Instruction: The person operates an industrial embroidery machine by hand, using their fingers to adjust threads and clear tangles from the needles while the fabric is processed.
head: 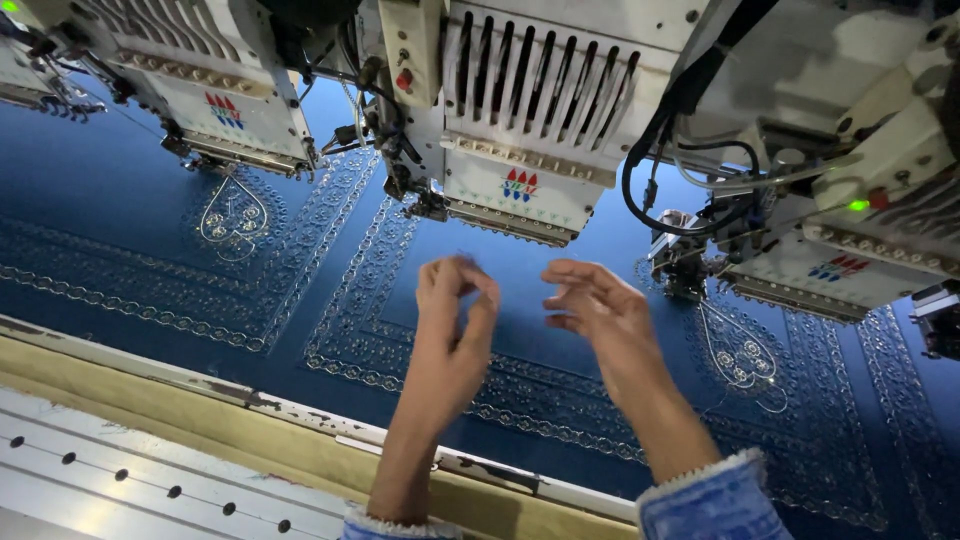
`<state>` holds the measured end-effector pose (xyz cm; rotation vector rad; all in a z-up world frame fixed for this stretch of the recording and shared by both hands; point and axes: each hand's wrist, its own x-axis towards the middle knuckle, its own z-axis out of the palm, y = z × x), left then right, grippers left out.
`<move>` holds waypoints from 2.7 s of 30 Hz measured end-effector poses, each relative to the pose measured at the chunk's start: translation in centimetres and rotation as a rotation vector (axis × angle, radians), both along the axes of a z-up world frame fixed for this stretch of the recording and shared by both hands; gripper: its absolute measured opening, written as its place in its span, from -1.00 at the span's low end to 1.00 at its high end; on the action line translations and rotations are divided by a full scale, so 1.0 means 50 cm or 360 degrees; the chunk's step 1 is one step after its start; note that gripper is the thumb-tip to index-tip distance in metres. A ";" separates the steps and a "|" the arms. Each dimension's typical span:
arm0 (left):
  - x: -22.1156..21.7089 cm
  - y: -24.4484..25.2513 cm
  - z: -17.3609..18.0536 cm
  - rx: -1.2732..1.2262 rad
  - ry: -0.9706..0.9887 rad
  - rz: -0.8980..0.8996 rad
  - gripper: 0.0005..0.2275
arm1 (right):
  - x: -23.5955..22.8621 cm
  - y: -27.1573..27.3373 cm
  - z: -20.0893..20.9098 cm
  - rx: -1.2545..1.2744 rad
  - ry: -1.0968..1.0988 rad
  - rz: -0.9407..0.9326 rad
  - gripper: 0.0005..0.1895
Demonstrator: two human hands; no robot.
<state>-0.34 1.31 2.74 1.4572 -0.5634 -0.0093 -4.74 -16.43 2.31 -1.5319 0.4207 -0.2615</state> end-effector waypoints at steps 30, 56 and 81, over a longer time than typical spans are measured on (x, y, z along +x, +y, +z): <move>-0.002 -0.029 -0.055 0.0008 0.0485 -0.0380 -0.82 | 0.150 0.002 -0.124 0.0744 0.0218 -0.0646 -0.89; -0.183 -0.011 0.085 0.0274 0.0628 -0.0258 -0.82 | -0.164 0.080 -0.001 0.0731 0.0228 0.0074 -0.43; -1.195 0.088 0.365 0.0807 -0.0167 -0.0308 -0.71 | -1.276 0.100 0.418 -0.0291 -0.0304 0.0670 -0.74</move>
